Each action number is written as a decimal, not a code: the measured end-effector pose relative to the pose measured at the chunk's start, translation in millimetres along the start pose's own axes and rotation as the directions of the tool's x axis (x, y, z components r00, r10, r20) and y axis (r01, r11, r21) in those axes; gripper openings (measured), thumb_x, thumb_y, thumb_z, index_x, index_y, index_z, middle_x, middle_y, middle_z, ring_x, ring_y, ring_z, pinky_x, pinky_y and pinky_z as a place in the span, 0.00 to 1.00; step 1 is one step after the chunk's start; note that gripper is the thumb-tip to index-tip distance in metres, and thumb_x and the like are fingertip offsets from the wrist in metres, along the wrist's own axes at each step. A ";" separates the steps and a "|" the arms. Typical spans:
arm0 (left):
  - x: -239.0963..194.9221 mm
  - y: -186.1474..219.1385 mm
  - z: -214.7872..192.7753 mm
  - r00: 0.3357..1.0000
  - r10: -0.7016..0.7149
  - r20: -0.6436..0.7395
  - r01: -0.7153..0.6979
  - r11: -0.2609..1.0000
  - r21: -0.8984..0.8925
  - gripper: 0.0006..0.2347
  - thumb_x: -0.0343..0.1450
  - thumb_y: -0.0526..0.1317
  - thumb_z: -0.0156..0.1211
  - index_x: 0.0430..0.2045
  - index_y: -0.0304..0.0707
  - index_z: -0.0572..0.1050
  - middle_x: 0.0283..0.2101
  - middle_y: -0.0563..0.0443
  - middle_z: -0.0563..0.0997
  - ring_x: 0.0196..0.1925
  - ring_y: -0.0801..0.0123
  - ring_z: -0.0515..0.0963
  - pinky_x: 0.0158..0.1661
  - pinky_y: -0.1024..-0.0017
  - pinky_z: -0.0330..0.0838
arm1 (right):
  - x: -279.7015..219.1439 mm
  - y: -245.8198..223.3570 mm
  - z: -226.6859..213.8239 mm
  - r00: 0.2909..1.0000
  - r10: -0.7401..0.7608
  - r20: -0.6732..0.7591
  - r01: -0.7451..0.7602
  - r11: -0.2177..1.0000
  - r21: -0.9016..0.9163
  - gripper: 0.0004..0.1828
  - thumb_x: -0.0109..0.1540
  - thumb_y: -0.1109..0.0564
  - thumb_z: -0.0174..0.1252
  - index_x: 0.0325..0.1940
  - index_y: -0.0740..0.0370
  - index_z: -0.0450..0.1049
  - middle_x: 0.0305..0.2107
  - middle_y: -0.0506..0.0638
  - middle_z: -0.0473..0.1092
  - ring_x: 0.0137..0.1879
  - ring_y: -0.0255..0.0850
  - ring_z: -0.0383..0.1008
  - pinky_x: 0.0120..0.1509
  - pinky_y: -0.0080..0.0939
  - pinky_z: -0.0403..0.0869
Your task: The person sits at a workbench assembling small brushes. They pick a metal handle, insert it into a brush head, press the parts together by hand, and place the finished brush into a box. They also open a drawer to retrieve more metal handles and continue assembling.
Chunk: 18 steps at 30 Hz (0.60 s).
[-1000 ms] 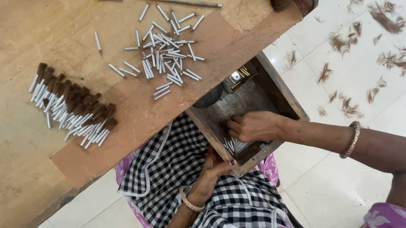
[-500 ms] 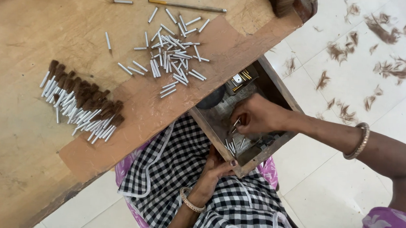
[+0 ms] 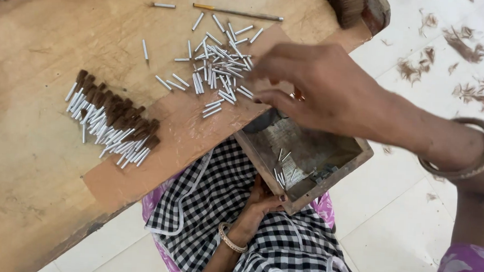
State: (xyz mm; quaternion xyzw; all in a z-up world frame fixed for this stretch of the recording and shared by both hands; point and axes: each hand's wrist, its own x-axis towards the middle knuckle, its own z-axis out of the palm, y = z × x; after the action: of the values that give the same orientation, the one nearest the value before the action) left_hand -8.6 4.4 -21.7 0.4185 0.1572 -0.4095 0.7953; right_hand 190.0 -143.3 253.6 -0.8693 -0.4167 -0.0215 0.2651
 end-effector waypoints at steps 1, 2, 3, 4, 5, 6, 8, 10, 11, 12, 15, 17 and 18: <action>1.1 0.9 -0.6 1.000 0.001 0.001 -0.001 1.000 -0.003 0.51 0.64 0.41 0.67 0.73 0.47 0.27 0.56 0.42 0.75 0.56 0.60 0.79 0.56 0.60 0.77 | -13.8 -3.8 2.8 1.000 -0.001 0.003 0.001 1.000 -0.001 0.16 0.61 0.60 0.67 0.51 0.68 0.78 0.39 0.57 0.77 0.40 0.46 0.80 0.38 0.41 0.78; 2.5 1.7 -1.3 1.000 0.026 0.013 -0.026 0.999 -0.028 0.49 0.64 0.39 0.66 0.74 0.46 0.31 0.55 0.42 0.74 0.55 0.60 0.79 0.55 0.60 0.77 | -27.6 -7.4 5.7 0.995 0.062 0.083 -0.060 0.998 -0.028 0.13 0.60 0.58 0.66 0.47 0.65 0.80 0.35 0.55 0.77 0.37 0.47 0.79 0.37 0.43 0.77; 2.5 0.8 -1.4 0.999 0.046 0.024 -0.045 0.997 -0.055 0.48 0.64 0.38 0.66 0.75 0.46 0.35 0.54 0.42 0.74 0.53 0.60 0.79 0.54 0.61 0.78 | -42.7 -11.1 9.0 0.978 0.130 0.163 -0.122 0.991 -0.057 0.10 0.59 0.57 0.66 0.43 0.62 0.81 0.31 0.53 0.77 0.33 0.47 0.79 0.36 0.46 0.77; 0.9 4.9 0.4 0.999 0.043 0.024 -0.041 0.997 -0.060 0.48 0.64 0.38 0.66 0.75 0.46 0.35 0.54 0.42 0.74 0.53 0.60 0.79 0.54 0.61 0.78 | -51.7 -9.3 12.8 0.977 0.132 0.169 -0.124 0.991 -0.056 0.10 0.59 0.57 0.66 0.43 0.62 0.81 0.31 0.53 0.77 0.33 0.47 0.79 0.36 0.46 0.77; -1.2 8.7 2.0 0.998 0.059 0.032 -0.057 0.996 -0.070 0.45 0.64 0.37 0.66 0.74 0.44 0.39 0.54 0.43 0.74 0.53 0.61 0.79 0.53 0.61 0.79 | -62.2 -8.2 16.4 0.908 0.255 0.333 -0.238 0.967 -0.089 0.12 0.58 0.56 0.65 0.46 0.60 0.81 0.33 0.53 0.77 0.32 0.47 0.79 0.34 0.46 0.76; -3.7 12.6 4.5 0.996 0.076 0.040 -0.072 0.994 -0.079 0.43 0.65 0.36 0.65 0.74 0.42 0.44 0.54 0.43 0.74 0.53 0.61 0.79 0.51 0.62 0.80 | -73.1 -7.7 19.2 0.797 0.368 0.479 -0.343 0.928 -0.143 0.14 0.58 0.56 0.64 0.48 0.59 0.80 0.35 0.52 0.76 0.31 0.47 0.78 0.32 0.47 0.76; 1.1 26.1 5.7 0.995 0.097 0.038 -0.094 0.992 -0.079 0.40 0.64 0.35 0.65 0.73 0.41 0.47 0.54 0.45 0.74 0.53 0.62 0.80 0.50 0.62 0.81 | -82.9 -5.9 16.2 0.788 0.404 0.464 -0.375 0.913 -0.159 0.15 0.57 0.55 0.65 0.47 0.59 0.81 0.34 0.53 0.76 0.32 0.49 0.78 0.34 0.48 0.75; 7.0 34.5 -1.1 0.989 0.145 0.015 -0.143 0.986 -0.083 0.38 0.64 0.35 0.64 0.71 0.41 0.51 0.54 0.46 0.75 0.52 0.63 0.80 0.48 0.62 0.82 | -87.3 -4.4 13.7 0.792 0.410 0.452 -0.376 0.911 -0.169 0.15 0.56 0.54 0.66 0.46 0.59 0.81 0.33 0.54 0.76 0.34 0.51 0.77 0.35 0.50 0.75; 13.6 37.1 -8.3 0.986 0.167 -0.009 -0.167 0.981 -0.102 0.35 0.65 0.34 0.64 0.69 0.40 0.55 0.53 0.46 0.76 0.52 0.62 0.80 0.47 0.62 0.82 | -87.1 -1.9 12.0 0.839 0.411 0.357 -0.403 0.910 -0.102 0.14 0.56 0.56 0.65 0.46 0.57 0.82 0.33 0.51 0.77 0.33 0.48 0.78 0.34 0.47 0.76; 19.0 40.4 -15.9 0.982 0.188 -0.032 -0.190 0.974 -0.120 0.32 0.65 0.34 0.63 0.67 0.39 0.59 0.53 0.47 0.77 0.52 0.62 0.80 0.46 0.61 0.82 | -86.3 -0.2 10.2 0.873 0.414 0.260 -0.421 0.906 -0.029 0.14 0.55 0.57 0.64 0.46 0.55 0.82 0.33 0.49 0.79 0.33 0.45 0.79 0.34 0.44 0.77; 33.3 60.0 -30.9 0.954 0.278 -0.107 -0.294 0.940 -0.174 0.25 0.67 0.34 0.63 0.62 0.36 0.67 0.49 0.47 0.77 0.51 0.61 0.80 0.46 0.53 0.81 | -59.1 -0.2 10.8 0.938 0.329 -0.113 -0.336 0.940 -0.053 0.12 0.60 0.60 0.63 0.48 0.59 0.81 0.34 0.52 0.77 0.38 0.46 0.77 0.40 0.43 0.75; 31.9 73.8 -30.6 0.925 0.347 -0.155 -0.377 0.891 -0.254 0.24 0.67 0.34 0.63 0.60 0.38 0.68 0.49 0.48 0.77 0.51 0.60 0.80 0.47 0.50 0.80 | -26.0 23.9 17.8 0.954 0.217 -0.208 -0.243 0.964 -0.110 0.12 0.63 0.62 0.62 0.51 0.60 0.80 0.39 0.53 0.76 0.43 0.47 0.77 0.44 0.43 0.75; 31.0 80.5 -30.1 0.902 0.382 -0.201 -0.429 0.841 -0.329 0.22 0.67 0.35 0.62 0.58 0.40 0.69 0.48 0.48 0.77 0.51 0.59 0.80 0.48 0.46 0.78 | -9.4 35.1 20.4 0.948 0.127 -0.293 -0.179 0.971 -0.159 0.12 0.65 0.63 0.60 0.53 0.60 0.79 0.43 0.54 0.76 0.47 0.49 0.77 0.49 0.44 0.75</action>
State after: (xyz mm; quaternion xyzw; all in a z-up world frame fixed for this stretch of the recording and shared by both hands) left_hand 76.4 37.5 -15.0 0.3121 0.1888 -0.1676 0.9159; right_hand 205.9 -158.2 218.1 -0.9080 -0.3020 -0.1619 0.2411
